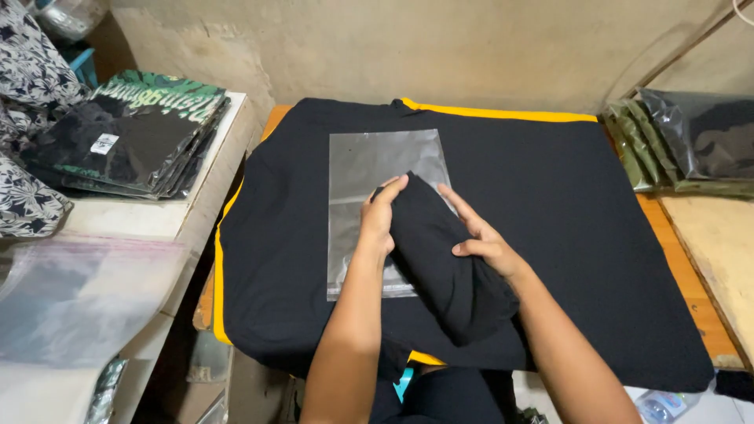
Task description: The person folds a black t-shirt, places it into a clear plastic bag, and sets it aside. They then fold another black t-shirt on a yellow surface and place it on a stack of packaged shirts.
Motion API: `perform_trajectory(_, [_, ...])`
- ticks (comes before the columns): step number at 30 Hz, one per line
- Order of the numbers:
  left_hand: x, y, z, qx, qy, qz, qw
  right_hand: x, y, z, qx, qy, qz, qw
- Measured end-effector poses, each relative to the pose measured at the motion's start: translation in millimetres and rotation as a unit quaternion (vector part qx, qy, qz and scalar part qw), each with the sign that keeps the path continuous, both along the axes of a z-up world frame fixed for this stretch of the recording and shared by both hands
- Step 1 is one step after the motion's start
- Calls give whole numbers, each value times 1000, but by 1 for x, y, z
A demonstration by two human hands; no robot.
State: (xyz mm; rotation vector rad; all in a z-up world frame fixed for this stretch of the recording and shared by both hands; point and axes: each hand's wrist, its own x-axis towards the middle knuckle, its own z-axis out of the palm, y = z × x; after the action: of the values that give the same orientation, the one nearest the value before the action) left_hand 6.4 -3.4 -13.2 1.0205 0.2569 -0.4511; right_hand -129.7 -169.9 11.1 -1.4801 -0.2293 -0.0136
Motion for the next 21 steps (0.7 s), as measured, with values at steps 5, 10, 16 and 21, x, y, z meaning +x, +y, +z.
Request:
perform_trajectory(5, [-21,0,17,59,-21,19,998,5,5,4,-93,-71,-13,993])
perform_trajectory(10, [-38,2,40,97,-44,27,994,5,7,10,-124,-100,7,987])
perform_trajectory(16, [-41,-3,39,140,-78,16,987,4,1,7,-136,-124,-2,983])
perform_trajectory(21, [-43,-2,46,161,-56,5,985,-2,13,23,-133,-62,-2,989])
